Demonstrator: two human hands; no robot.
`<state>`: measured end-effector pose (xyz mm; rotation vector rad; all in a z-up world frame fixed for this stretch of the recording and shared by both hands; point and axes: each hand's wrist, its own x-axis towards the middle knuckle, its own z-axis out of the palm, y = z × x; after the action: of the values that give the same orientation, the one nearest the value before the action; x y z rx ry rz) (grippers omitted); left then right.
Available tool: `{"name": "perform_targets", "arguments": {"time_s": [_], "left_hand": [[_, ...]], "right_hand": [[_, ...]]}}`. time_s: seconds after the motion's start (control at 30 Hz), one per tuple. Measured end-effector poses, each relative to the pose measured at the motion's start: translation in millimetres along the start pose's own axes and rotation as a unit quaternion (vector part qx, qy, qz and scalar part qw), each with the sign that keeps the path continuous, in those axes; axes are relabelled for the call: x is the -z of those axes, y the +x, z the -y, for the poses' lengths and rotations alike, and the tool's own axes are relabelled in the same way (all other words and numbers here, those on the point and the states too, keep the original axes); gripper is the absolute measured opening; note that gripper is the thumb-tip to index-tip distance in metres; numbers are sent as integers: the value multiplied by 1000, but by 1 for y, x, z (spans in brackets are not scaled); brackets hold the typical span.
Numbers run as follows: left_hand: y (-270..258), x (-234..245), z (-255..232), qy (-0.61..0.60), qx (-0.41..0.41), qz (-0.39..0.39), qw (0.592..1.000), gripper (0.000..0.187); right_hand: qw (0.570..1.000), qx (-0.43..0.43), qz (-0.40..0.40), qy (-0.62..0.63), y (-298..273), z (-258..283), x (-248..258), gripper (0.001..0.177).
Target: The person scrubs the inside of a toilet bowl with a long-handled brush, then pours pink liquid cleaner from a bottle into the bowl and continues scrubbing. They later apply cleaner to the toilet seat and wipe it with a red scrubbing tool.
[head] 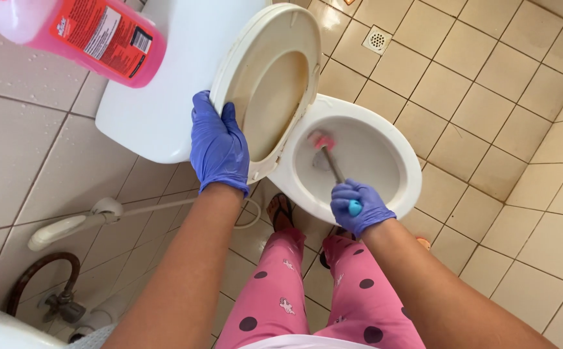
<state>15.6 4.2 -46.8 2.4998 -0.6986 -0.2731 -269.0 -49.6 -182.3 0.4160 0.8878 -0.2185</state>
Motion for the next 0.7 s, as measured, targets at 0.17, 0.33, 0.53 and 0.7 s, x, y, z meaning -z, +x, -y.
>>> {"name": "perform_targets", "arguments": {"time_s": [0.17, 0.33, 0.53, 0.7], "left_hand": [[3, -7, 7, 14, -2, -8, 1000, 51], [5, -6, 5, 6, -7, -11, 1000, 48], [5, -9, 7, 18, -16, -27, 999, 52], [5, -5, 12, 8, -31, -27, 999, 51]], "right_hand": [[816, 163, -231, -504, 8, -6, 40, 17], [308, 3, -332, -892, -56, 49, 38, 61], [201, 7, -339, -919, 5, 76, 31, 53], [198, 8, -269, -942, 55, 60, 32, 44]]}}
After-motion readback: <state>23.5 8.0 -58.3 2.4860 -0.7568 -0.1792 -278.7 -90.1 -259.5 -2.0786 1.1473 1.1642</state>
